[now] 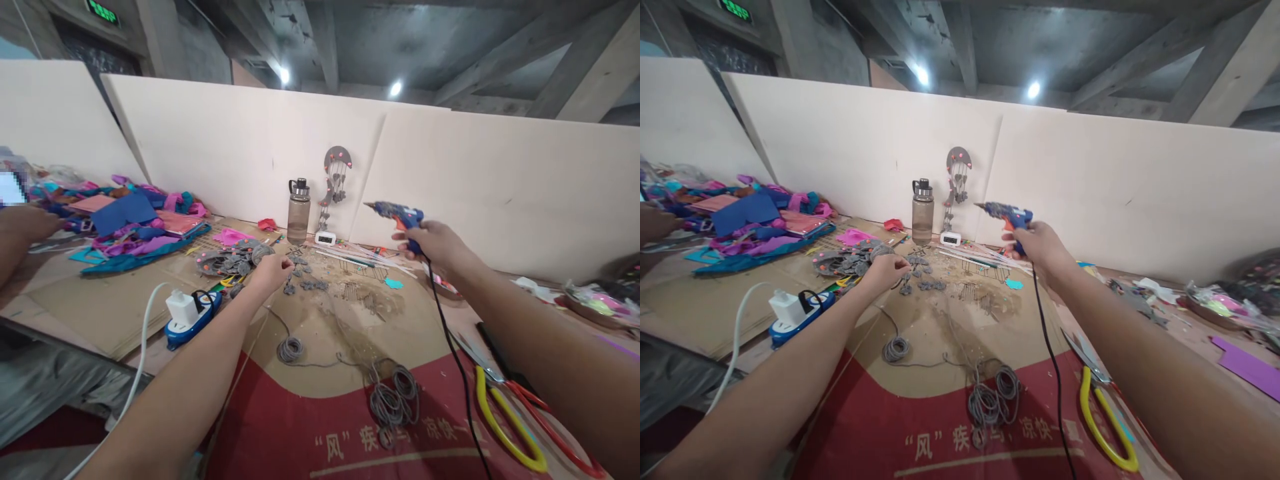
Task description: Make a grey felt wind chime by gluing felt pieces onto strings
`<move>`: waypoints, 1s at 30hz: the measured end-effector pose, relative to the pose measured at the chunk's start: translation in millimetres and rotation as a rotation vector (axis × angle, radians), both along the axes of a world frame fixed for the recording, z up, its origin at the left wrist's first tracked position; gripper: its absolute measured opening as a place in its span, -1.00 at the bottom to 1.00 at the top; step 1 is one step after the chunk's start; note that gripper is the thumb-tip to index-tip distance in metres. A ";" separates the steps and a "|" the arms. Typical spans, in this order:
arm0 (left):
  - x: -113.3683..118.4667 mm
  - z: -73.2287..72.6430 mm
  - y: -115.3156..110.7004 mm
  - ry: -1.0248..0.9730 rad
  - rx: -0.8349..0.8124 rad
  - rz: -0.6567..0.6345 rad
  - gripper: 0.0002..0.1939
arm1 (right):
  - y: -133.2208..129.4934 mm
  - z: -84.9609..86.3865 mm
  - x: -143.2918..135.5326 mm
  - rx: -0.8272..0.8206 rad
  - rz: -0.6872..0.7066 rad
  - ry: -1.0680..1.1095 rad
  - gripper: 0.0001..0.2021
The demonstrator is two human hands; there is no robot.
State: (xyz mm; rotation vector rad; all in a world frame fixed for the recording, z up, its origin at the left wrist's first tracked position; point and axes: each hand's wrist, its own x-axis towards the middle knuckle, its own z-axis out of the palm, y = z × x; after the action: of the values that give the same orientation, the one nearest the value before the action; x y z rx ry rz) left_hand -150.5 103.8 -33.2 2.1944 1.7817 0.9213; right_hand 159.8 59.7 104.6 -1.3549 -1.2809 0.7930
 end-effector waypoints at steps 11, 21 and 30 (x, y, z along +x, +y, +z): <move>16.6 -0.3 -10.5 0.068 -0.048 -0.040 -0.78 | 87.5 -33.2 -59.1 0.193 0.162 -0.118 -0.89; 29.5 -7.2 -8.8 0.240 0.020 -0.147 -0.82 | 106.0 -160.3 -85.9 -0.081 0.243 0.110 -0.81; 37.5 -9.4 -3.3 0.327 0.024 -0.120 -0.82 | 110.4 -182.3 -92.8 -0.100 0.291 0.198 -0.80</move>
State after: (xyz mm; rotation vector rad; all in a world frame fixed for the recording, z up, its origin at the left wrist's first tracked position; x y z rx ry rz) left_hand -113.0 100.5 -42.6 2.5558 1.7466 0.5876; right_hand 66.9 170.1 -77.7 -1.1470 -1.3104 1.1760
